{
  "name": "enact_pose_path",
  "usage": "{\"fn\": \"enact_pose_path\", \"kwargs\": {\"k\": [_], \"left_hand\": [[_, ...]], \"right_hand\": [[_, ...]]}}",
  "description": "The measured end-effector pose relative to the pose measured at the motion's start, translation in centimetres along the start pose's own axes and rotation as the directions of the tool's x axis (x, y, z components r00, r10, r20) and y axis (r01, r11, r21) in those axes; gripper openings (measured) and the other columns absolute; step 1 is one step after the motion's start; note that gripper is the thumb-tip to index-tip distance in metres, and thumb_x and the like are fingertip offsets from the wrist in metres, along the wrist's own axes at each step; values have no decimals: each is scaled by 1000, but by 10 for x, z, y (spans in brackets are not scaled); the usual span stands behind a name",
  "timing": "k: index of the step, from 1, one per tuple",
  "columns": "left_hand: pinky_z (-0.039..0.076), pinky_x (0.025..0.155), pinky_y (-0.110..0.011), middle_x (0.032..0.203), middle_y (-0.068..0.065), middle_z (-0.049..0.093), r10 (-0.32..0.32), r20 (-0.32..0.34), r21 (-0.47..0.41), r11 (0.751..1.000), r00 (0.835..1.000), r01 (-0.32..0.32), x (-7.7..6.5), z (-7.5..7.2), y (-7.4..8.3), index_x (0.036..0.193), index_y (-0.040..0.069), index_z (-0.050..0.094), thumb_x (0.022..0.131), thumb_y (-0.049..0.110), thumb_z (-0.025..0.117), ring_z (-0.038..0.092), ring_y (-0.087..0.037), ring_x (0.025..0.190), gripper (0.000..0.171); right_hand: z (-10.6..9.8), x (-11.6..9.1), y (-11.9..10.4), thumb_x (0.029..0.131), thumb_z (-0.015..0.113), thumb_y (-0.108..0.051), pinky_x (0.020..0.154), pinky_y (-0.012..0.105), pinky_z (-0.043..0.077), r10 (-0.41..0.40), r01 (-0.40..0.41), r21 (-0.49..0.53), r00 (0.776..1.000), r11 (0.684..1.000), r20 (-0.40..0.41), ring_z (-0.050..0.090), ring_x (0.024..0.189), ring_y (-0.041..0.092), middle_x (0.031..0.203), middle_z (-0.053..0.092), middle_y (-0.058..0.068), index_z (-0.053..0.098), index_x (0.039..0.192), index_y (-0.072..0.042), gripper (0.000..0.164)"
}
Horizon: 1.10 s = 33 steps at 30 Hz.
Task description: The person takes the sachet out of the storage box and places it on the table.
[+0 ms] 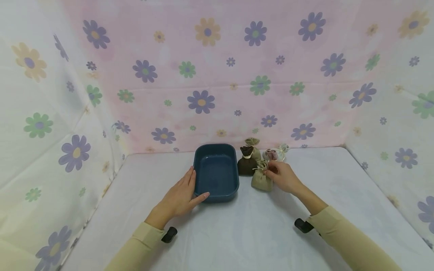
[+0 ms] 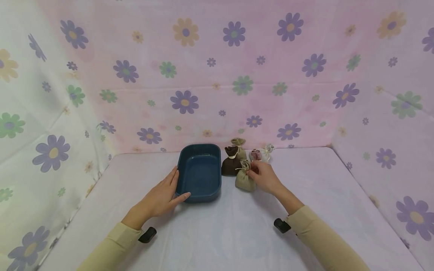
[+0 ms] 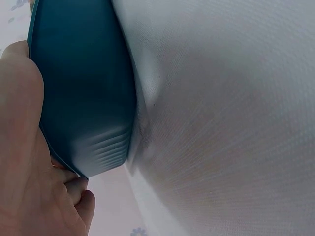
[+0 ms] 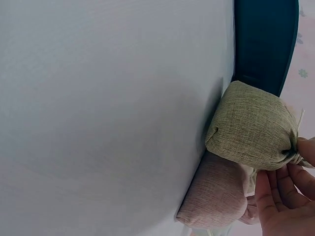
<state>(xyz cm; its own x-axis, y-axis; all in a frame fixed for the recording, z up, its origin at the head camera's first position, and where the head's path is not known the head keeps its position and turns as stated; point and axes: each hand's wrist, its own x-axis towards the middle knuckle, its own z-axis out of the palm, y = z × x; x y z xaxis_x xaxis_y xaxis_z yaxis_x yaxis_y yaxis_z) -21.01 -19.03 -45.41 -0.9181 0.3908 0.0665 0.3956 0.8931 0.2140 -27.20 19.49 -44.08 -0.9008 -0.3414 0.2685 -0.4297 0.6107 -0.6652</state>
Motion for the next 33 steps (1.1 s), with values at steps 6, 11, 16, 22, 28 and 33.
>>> {"fn": "enact_pose_path", "kwargs": {"k": [6,11,16,22,28,33], "left_hand": [[23,124,-49,170,-22,4,4,7,-1,1000,1000,-4,0,-1,1,159,-9,14,96,80,32,12,-33,157,111],[23,124,-49,170,-22,3,4,11,-4,1000,1000,-4,2,-2,1,159,-9,13,96,80,33,12,-34,157,110],[23,124,-49,170,-22,3,-1,20,0,1000,1000,1,3,-2,1,160,-8,12,96,81,32,12,-34,157,111],[22,124,-49,170,-22,1,-7,41,-4,1000,999,7,1,-2,0,160,-8,12,96,81,32,10,-33,157,111],[22,124,-49,170,-21,1,-12,48,1,1000,999,12,0,-4,0,160,-8,12,96,81,32,10,-33,157,111],[23,124,-50,170,-22,3,-9,42,7,1000,999,8,1,-1,-1,160,-8,14,96,80,33,12,-33,157,110]], "right_hand": [[-6,1,-8,95,64,-1,73,35,50,-23,23,-4,999,1000,-33,61,83,20,88,69,8,69,95,-1,5],[-11,4,-14,96,63,0,78,40,53,-28,29,7,999,1000,-41,64,88,25,92,70,11,69,99,0,6],[-14,9,-19,97,64,-2,80,43,54,-51,52,22,997,998,-55,66,90,27,94,71,11,69,100,0,6],[-14,13,-25,97,64,-3,85,46,56,-60,64,50,996,997,-69,68,94,30,95,71,12,68,99,0,5],[-12,20,-35,97,64,-1,86,46,54,-56,61,66,995,996,-86,67,94,30,97,71,14,70,102,2,9],[-8,25,-45,98,63,-2,90,48,55,-44,52,102,995,993,-84,68,98,32,101,72,16,70,104,3,11]]}}
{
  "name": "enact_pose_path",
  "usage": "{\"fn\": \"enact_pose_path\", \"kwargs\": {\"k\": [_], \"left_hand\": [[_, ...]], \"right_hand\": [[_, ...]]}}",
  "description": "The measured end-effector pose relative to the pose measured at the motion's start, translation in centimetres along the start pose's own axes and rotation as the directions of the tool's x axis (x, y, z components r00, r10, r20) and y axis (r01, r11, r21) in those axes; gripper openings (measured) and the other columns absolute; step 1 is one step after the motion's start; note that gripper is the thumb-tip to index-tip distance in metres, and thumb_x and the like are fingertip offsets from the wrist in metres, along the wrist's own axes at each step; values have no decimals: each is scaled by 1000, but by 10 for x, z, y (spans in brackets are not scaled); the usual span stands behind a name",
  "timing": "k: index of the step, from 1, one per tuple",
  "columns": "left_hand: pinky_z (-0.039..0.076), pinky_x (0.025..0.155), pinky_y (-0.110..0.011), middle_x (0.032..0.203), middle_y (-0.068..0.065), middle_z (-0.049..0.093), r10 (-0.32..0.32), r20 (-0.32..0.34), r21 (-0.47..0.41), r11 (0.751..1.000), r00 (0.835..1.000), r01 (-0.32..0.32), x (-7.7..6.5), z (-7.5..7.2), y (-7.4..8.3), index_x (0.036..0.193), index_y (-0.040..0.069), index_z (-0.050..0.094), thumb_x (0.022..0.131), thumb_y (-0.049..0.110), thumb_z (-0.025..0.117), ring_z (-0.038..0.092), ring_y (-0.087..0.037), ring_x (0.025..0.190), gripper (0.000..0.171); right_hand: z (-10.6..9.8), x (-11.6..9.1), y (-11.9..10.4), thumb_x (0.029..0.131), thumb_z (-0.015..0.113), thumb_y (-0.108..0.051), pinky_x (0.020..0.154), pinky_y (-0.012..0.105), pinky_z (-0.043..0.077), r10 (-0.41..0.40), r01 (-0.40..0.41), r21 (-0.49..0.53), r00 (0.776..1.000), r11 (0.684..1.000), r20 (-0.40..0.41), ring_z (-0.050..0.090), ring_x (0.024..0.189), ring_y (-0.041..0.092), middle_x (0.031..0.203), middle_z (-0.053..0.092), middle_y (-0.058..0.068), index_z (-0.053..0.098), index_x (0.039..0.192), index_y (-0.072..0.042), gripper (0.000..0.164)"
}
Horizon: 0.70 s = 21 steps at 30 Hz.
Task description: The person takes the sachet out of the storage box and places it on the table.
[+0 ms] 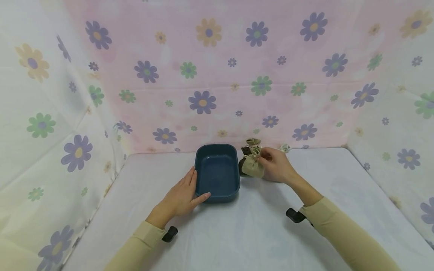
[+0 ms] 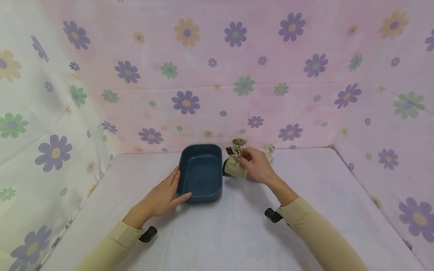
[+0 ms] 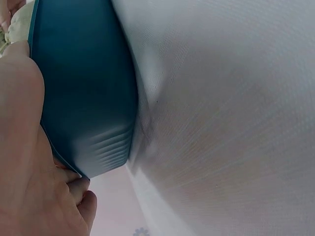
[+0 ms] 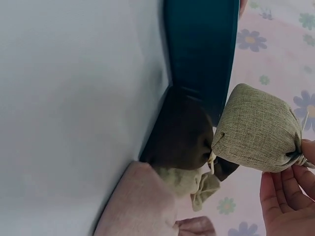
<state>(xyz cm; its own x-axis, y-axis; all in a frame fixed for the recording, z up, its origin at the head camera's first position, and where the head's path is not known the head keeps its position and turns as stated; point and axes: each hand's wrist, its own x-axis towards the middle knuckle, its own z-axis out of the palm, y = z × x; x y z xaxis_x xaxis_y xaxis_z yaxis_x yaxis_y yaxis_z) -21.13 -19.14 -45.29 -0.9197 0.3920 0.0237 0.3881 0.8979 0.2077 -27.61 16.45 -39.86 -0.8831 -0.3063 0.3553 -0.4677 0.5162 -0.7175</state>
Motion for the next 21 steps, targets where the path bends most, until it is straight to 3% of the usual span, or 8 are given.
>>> {"fn": "enact_pose_path", "kwargs": {"k": [10,21], "left_hand": [[23,124,-49,170,-22,3,-6,12,-1,1000,1000,6,0,0,1,160,-8,14,96,80,34,13,-33,157,110],[21,125,-48,170,-21,2,-2,5,6,1000,1000,2,0,0,0,160,-8,14,96,80,33,12,-33,157,111]], "right_hand": [[12,14,-14,101,63,-5,93,50,54,-40,40,35,999,999,1,66,102,33,101,70,16,69,107,2,11],[23,32,-25,103,62,-9,98,48,54,13,-14,63,1000,998,9,64,111,31,107,69,13,68,112,-3,13]]}}
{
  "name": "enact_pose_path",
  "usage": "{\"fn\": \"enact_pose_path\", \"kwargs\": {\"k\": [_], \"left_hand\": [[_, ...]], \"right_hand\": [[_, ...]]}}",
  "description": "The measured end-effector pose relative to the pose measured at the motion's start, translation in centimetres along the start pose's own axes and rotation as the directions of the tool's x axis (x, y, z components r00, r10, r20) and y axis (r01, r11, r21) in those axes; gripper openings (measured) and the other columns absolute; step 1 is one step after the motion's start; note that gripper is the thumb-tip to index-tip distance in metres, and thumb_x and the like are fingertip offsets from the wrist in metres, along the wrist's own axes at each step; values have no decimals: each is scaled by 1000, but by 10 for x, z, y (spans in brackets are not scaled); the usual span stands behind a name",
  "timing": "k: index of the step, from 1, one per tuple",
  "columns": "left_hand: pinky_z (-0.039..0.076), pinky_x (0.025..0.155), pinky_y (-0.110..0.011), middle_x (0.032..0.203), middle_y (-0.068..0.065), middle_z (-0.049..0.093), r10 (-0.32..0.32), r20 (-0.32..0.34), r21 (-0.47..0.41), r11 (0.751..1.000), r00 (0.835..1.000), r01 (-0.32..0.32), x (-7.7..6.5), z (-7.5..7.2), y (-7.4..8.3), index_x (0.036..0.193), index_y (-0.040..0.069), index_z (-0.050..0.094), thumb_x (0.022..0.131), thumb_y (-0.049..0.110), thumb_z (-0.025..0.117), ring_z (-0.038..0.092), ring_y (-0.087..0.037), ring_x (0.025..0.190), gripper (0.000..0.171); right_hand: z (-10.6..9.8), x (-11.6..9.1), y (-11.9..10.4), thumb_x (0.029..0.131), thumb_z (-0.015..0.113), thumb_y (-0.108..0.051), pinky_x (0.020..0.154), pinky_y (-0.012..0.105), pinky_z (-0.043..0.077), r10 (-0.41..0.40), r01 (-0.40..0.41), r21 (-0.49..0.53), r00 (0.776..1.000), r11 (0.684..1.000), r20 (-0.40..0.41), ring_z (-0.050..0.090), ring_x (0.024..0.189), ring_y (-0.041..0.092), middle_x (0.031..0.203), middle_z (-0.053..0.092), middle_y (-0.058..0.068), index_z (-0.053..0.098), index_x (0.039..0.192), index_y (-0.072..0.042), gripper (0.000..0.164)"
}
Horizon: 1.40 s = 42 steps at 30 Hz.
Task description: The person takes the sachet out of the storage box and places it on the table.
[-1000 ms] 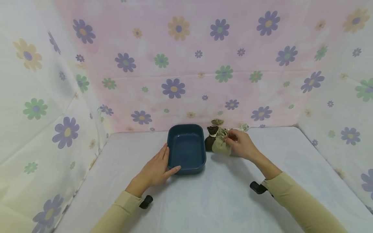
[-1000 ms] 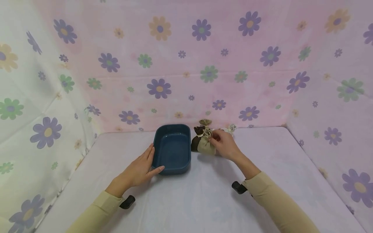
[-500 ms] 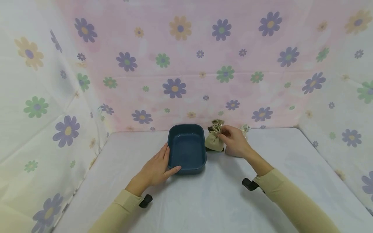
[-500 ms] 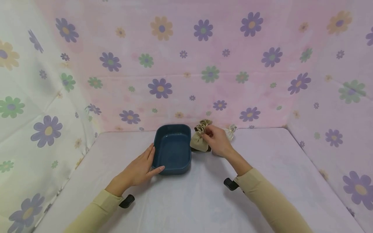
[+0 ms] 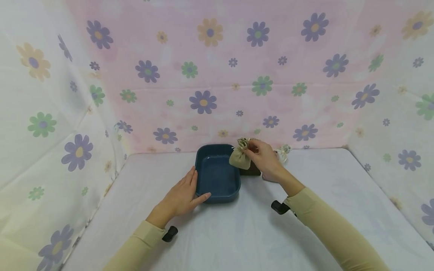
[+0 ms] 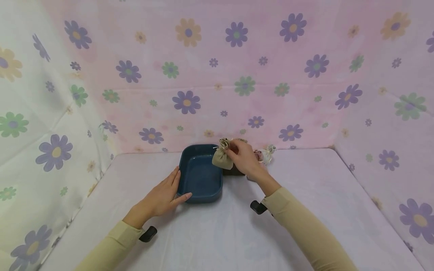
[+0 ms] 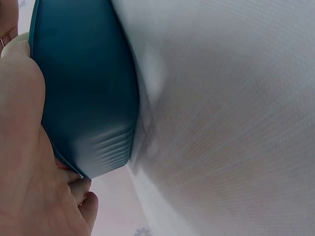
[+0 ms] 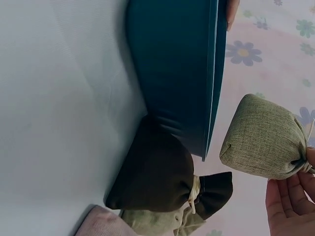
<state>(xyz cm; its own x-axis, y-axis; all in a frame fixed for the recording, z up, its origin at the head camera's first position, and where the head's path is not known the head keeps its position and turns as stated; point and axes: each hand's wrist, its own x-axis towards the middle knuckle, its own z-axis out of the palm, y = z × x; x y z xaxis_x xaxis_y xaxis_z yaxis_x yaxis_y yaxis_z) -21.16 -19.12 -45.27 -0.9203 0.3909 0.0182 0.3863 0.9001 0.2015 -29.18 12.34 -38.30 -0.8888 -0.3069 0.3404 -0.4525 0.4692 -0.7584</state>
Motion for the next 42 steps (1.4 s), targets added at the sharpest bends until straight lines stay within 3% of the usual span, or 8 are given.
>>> {"fn": "enact_pose_path", "kwargs": {"k": [11,17,24,34,42], "left_hand": [[21,125,-47,170,-21,2,-1,9,16,1000,1000,1,1,-1,0,160,-8,13,96,80,31,13,-33,157,110],[23,124,-49,170,-23,5,10,-11,19,1000,1000,-10,2,0,0,160,-9,15,97,79,33,15,-35,156,110],[24,124,-49,169,-24,7,17,-26,15,1000,1000,-16,2,0,0,159,-10,18,97,78,35,17,-35,156,108],[28,122,-50,169,-24,10,20,-45,-5,1000,999,-20,3,4,-1,159,-9,20,96,78,37,20,-36,155,109],[24,123,-49,169,-24,6,4,-9,-6,1000,1000,-4,-1,-3,3,159,-9,17,96,79,36,16,-35,156,110]], "right_hand": [[14,20,1,103,63,-8,93,44,56,-24,24,57,1000,998,4,66,108,31,114,70,18,67,122,3,23],[24,29,-3,102,63,-9,90,43,56,-50,50,32,999,998,5,66,104,32,113,70,20,66,124,5,26],[38,37,-2,103,63,-15,94,44,54,-12,12,-8,1000,1000,28,65,107,32,116,69,16,67,125,0,27],[59,52,14,101,65,-9,93,43,55,-54,52,44,998,998,28,66,105,31,110,69,17,69,119,1,21],[73,59,23,101,65,-9,91,43,55,-40,39,45,999,998,35,66,104,30,113,70,17,68,121,1,22]]}}
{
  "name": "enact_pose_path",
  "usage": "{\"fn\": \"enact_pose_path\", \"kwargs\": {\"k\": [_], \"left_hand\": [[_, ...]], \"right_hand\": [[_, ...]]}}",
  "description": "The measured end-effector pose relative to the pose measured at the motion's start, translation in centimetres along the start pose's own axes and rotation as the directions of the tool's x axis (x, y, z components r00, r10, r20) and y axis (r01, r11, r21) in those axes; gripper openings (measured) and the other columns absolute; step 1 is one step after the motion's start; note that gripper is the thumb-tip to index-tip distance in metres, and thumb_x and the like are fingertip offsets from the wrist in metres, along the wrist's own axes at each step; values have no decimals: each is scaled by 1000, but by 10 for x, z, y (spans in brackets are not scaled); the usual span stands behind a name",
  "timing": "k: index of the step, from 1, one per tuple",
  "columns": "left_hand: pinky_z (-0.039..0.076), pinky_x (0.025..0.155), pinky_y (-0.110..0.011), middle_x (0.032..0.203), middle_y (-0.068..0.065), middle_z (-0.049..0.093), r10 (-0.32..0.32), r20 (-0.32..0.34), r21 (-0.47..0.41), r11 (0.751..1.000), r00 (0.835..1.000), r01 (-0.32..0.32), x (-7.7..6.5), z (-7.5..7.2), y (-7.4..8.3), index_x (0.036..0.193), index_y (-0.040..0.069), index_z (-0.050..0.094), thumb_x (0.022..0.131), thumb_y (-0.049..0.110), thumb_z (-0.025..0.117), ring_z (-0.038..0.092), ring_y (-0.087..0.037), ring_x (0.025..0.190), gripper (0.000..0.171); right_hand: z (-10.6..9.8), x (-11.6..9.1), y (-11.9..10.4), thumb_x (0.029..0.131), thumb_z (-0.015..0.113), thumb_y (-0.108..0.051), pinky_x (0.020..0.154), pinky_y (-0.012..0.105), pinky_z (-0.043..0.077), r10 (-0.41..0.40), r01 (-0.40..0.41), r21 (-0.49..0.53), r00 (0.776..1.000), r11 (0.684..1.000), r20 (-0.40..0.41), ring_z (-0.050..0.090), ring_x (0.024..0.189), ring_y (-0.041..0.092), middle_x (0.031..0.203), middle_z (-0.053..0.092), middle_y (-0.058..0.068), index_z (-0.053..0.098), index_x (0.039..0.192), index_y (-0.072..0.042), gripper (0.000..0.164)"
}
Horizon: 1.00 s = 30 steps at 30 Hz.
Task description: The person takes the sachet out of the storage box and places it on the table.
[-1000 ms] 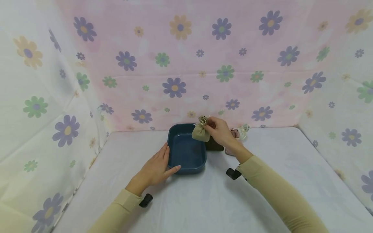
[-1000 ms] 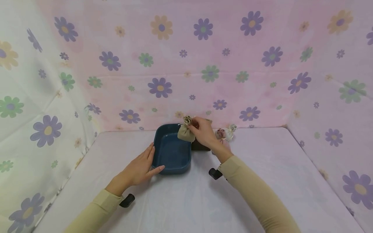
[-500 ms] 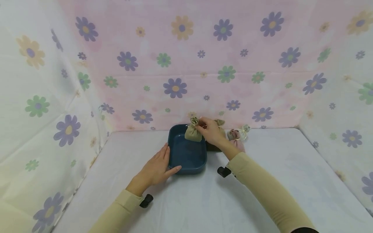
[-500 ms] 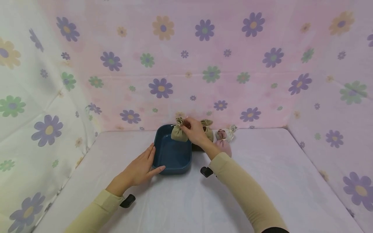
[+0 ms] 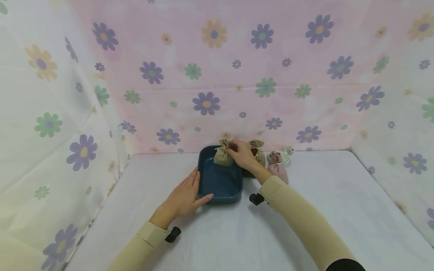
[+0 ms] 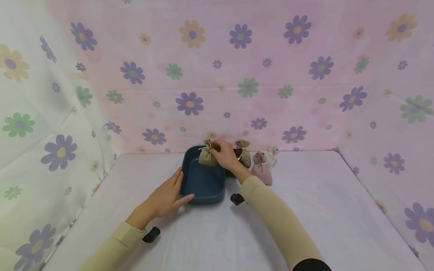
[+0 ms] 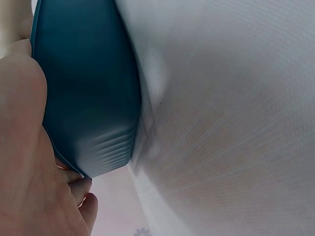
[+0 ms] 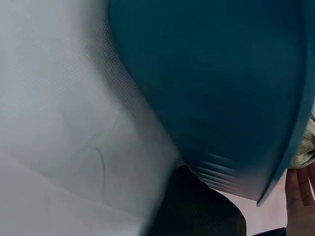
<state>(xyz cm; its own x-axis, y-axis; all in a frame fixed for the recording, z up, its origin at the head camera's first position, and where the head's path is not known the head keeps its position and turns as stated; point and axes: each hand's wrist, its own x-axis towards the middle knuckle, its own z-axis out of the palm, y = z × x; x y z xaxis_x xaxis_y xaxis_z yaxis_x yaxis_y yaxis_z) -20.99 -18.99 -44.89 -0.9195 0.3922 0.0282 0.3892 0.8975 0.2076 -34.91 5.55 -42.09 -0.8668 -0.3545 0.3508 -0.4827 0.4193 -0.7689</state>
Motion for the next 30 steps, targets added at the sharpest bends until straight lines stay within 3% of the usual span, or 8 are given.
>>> {"fn": "enact_pose_path", "kwargs": {"k": [5,18,30], "left_hand": [[23,124,-49,170,-22,5,-5,1,7,1000,1000,5,0,0,-1,160,-8,16,96,80,34,15,-33,156,111],[23,124,-48,170,-22,4,-7,7,-4,1000,1000,7,0,3,-1,160,-8,14,96,80,33,16,-34,156,110],[23,124,-47,170,-21,3,-12,1,-4,1000,1000,12,0,4,-2,160,-7,14,95,82,31,17,-33,156,112]], "right_hand": [[8,4,0,102,65,-11,86,41,55,3,-3,-20,1000,1000,7,65,101,28,114,69,15,68,123,-1,24],[26,7,6,99,69,-11,91,43,55,-7,8,-48,1000,999,13,67,105,30,113,72,16,72,118,-1,21],[35,11,7,99,68,-8,91,44,56,-25,26,-23,999,999,20,67,106,32,115,70,18,70,123,2,26]]}}
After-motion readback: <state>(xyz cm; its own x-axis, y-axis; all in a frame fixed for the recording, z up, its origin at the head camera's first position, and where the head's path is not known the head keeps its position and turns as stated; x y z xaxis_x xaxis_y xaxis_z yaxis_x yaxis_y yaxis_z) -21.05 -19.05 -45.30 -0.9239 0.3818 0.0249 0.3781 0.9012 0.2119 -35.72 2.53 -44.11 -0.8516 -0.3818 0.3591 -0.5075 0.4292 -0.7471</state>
